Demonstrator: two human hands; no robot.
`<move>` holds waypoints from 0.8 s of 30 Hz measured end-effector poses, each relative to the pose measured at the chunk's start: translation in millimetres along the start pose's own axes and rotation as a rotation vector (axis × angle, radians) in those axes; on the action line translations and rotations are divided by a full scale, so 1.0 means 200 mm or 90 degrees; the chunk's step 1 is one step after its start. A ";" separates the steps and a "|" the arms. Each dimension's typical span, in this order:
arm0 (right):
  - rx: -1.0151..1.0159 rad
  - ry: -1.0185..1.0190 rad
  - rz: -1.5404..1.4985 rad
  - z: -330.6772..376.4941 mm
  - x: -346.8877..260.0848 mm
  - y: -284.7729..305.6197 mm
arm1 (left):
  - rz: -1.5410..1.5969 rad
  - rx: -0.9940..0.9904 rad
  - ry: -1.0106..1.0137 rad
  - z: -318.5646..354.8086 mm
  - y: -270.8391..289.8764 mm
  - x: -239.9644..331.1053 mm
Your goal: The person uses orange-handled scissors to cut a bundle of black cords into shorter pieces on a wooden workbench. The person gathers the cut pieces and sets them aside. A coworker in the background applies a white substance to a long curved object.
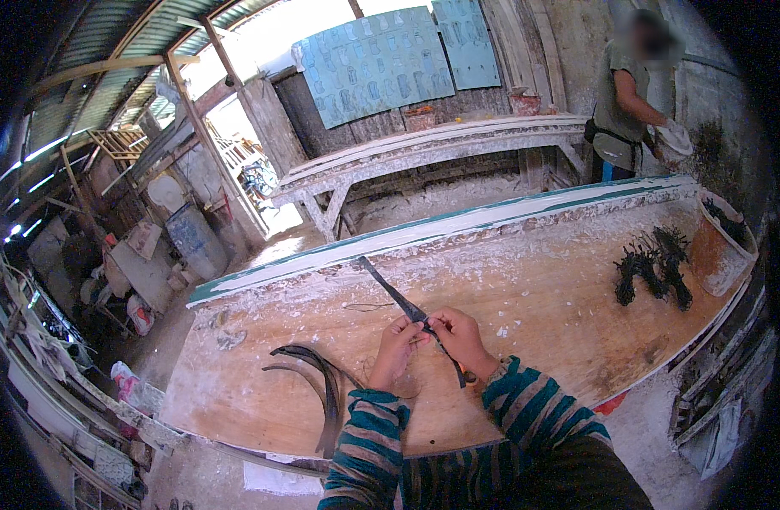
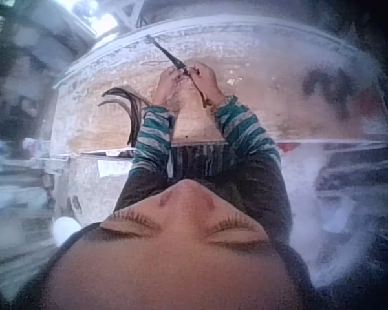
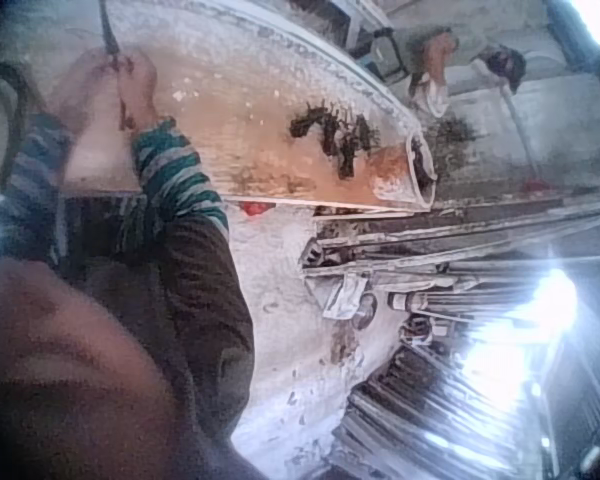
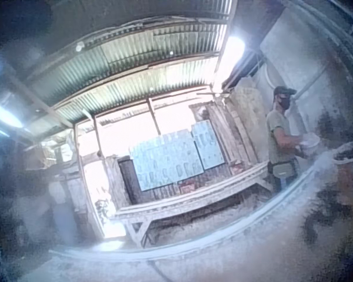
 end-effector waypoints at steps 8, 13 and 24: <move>0.015 0.016 0.014 0.00 -0.02 0.02 | 0.001 -0.006 -0.057 0.00 -0.02 0.02; 0.022 0.009 -0.004 0.00 -0.01 0.01 | 0.009 -0.010 -0.072 0.00 -0.02 0.02; 0.032 -0.055 -0.053 -0.01 0.02 0.02 | 0.100 -0.024 -0.066 -0.03 0.06 0.00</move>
Point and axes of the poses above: each hand's wrist, its own z-axis away from the middle knuckle, its own y-axis out of the back of the hand, x = y × z, the point moved 5 cm from there along -z, towards the middle knuckle, and after that the axes turned 15 degrees about z, right-handed, at the moved point
